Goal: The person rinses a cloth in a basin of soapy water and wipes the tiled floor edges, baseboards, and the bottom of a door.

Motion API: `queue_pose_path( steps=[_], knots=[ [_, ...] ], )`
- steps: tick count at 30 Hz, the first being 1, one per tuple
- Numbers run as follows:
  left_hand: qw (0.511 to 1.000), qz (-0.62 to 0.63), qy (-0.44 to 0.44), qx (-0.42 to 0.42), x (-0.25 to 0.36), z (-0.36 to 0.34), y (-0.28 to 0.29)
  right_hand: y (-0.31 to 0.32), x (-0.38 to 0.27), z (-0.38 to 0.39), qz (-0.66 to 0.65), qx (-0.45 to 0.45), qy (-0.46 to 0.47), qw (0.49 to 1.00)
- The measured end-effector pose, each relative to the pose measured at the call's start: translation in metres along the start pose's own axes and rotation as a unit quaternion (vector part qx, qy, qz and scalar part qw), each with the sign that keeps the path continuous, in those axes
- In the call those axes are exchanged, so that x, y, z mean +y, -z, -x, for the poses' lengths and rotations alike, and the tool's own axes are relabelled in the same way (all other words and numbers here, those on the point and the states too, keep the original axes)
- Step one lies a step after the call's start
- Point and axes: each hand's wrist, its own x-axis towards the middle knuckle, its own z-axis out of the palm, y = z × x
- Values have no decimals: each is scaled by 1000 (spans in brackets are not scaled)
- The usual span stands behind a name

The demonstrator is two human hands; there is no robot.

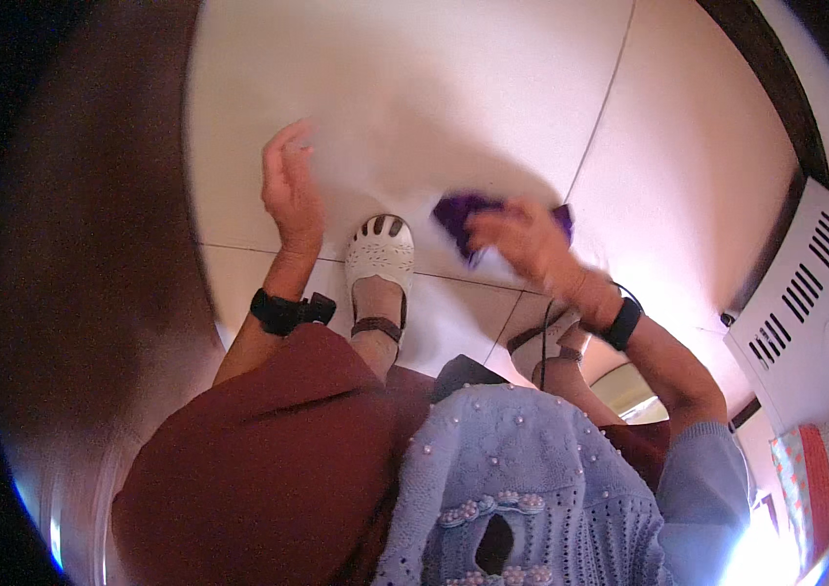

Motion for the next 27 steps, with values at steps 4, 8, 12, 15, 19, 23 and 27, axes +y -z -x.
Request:
queue_pose_path(
  steps=[4,8,12,15,19,23,27],
  knots=[
    [999,-31,33,1,-2,-7,0,-29,-52,41,72,-188,27,979],
    [999,-37,9,-21,-11,-12,0,-28,-11,52,115,-124,-24,985],
    [998,-65,12,-20,-16,-11,-4,13,41,21,185,-22,-141,972],
    [999,-4,34,-12,-18,-7,-13,28,56,19,197,34,-172,965],
    [999,9,31,-39,-20,-2,-30,35,64,12,140,97,-179,969],
    [993,74,37,-84,12,-12,-52,69,36,12,-315,378,-487,722],
    [982,105,12,-156,4,-13,-98,37,50,96,-201,462,-545,670]
  ],
)
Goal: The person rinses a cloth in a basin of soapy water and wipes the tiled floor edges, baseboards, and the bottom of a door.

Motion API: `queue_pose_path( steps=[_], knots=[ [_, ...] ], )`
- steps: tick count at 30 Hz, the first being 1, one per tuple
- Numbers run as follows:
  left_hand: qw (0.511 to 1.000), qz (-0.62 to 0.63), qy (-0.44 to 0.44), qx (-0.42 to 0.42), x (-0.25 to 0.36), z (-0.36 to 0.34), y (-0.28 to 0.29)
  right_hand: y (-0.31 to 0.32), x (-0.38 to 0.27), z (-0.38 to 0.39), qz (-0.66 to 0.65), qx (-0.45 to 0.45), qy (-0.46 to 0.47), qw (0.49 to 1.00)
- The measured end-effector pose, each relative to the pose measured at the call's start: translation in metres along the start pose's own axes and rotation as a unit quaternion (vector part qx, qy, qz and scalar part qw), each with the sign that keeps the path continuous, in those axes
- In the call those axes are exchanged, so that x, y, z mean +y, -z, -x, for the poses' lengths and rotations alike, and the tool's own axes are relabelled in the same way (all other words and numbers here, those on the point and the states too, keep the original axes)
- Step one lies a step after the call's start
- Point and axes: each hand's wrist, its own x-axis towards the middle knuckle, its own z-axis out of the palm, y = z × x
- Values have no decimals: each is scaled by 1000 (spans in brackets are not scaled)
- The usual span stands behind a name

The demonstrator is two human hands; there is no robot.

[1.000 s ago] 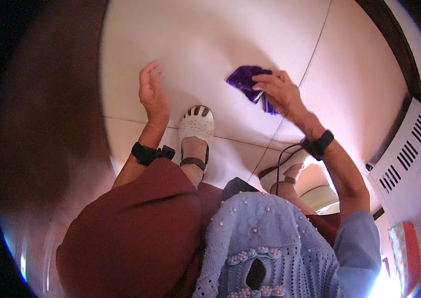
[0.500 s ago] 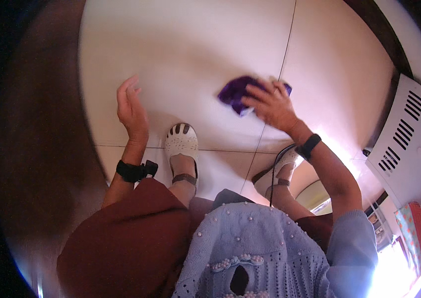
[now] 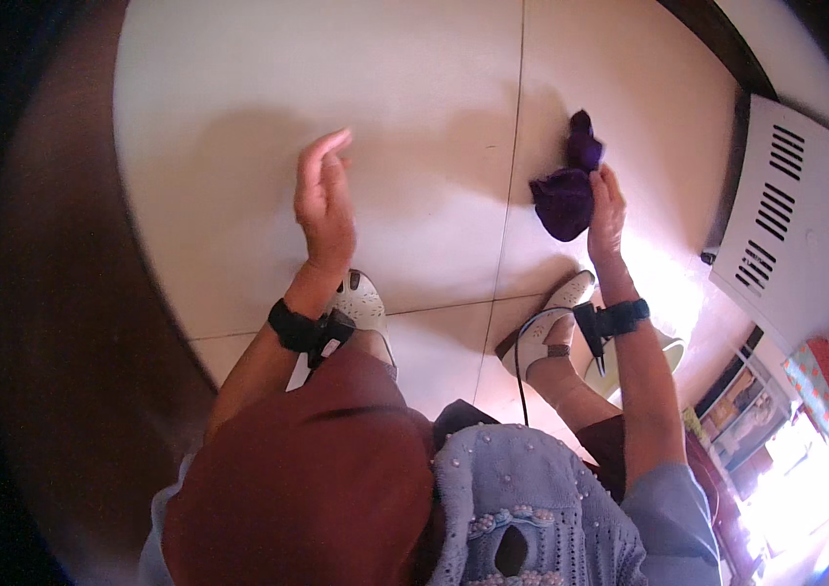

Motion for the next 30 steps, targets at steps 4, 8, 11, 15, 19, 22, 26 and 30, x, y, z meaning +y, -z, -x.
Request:
queue_pose_path(
  steps=[4,8,11,15,19,22,26,30],
  knots=[
    [996,51,-42,-55,-6,-7,-32,-47,31,37,204,76,159,963],
    [996,33,-44,-68,1,-14,-32,-107,-24,46,335,3,219,916],
    [997,37,-57,-47,-1,-17,-22,-138,-40,53,307,-37,287,907],
    [997,-9,-67,-23,1,-16,-7,-164,-38,69,265,-151,403,863],
    [995,-30,-93,-5,10,-19,7,-166,-51,62,159,-200,350,901],
    [997,-29,-78,0,28,-14,21,-132,-75,52,-64,-283,-37,956],
    [997,-51,-53,-40,52,-5,62,-32,-98,52,-232,-336,-168,897],
    [986,-121,-63,-97,91,-9,91,114,-100,67,-173,-257,-130,942]
  ],
)
